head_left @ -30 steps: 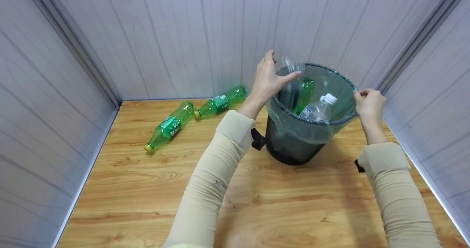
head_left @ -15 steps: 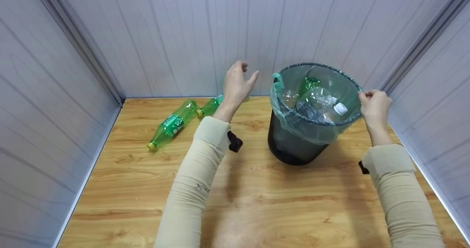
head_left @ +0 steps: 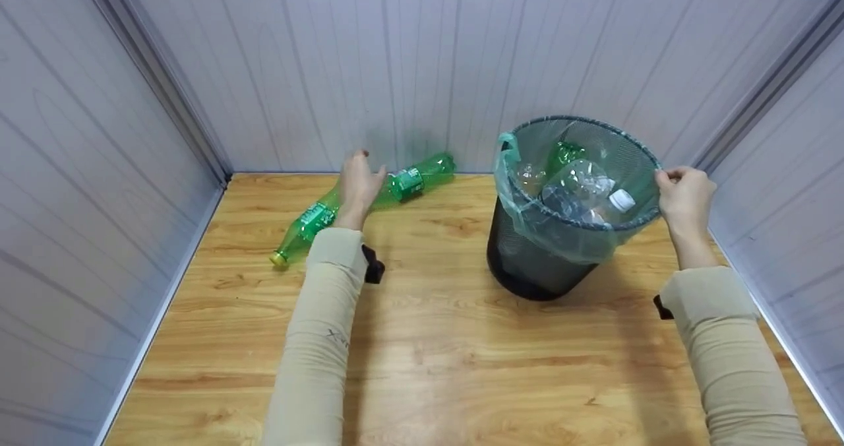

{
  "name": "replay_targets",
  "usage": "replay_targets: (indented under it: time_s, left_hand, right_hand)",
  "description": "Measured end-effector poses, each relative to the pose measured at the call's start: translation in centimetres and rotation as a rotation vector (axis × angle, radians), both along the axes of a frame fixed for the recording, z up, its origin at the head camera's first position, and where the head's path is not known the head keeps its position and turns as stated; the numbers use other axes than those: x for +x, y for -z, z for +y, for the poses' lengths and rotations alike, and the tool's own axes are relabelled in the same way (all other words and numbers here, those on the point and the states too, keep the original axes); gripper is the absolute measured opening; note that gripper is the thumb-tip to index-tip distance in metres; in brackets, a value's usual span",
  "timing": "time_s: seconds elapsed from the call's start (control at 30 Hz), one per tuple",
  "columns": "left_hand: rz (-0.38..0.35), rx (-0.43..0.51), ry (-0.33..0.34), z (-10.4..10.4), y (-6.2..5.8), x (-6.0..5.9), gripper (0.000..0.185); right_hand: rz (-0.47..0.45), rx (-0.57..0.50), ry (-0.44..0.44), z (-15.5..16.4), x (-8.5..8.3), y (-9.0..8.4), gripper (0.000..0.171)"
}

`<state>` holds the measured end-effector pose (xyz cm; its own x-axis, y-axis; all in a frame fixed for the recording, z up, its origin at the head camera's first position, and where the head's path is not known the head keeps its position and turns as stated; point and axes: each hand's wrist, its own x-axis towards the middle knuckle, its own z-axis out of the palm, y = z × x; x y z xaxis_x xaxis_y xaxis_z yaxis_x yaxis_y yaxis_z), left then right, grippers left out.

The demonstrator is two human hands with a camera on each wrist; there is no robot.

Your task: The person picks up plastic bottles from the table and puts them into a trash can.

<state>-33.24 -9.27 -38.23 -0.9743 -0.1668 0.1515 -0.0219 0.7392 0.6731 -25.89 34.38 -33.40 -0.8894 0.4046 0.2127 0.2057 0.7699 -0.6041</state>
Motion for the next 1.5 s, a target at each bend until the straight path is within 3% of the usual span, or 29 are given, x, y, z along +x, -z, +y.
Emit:
replay_targets:
  time_s: [0.37,0.6,0.8,0.97,1.0,1.03,1.2,1.23,1.27,1.5]
  left_hand:
    - [-0.068,-0.134,-0.070,-5.1,4.6,-0.3,0.049]
    - [-0.196,-0.201,-0.032,-7.6,7.8,0.1,0.071]
    - [-0.319,-0.232,0.003,-8.9,9.8,0.9,0.089]
    - [-0.382,-0.241,0.001,-9.8,11.2,0.3,0.097]
    - [-0.368,-0.243,0.002,-10.3,12.3,-0.2,0.101]
    - [-0.382,-0.241,0.002,-10.4,12.6,-0.3,0.103]
    - [-0.411,-0.262,-0.003,-10.5,13.2,0.4,0.099]
    - [-0.432,-0.262,-0.003,-10.1,12.3,1.0,0.095]
    - [-0.422,-0.268,-0.005,-10.0,12.1,1.3,0.092]
    - [-0.392,-0.293,-0.018,-9.7,11.9,1.7,0.084]
  right_hand:
    - [0.010,0.011,0.006,0.4,0.5,0.1,0.040]
    - [0.011,0.023,0.014,0.6,0.5,0.3,0.040]
    - [0.018,0.024,0.008,0.6,0.7,0.3,0.039]
    - [0.032,0.022,0.001,0.5,0.7,0.3,0.039]
    - [0.033,0.019,0.000,0.5,0.7,0.3,0.039]
    - [0.032,0.017,-0.002,0.5,0.7,0.3,0.039]
    - [0.028,0.007,-0.009,0.5,0.6,0.4,0.039]
    - [0.032,0.010,-0.006,0.5,0.6,0.4,0.038]
    - [0.038,0.015,-0.003,0.5,0.6,0.3,0.038]
    - [0.061,0.038,0.016,0.4,0.6,0.3,0.036]
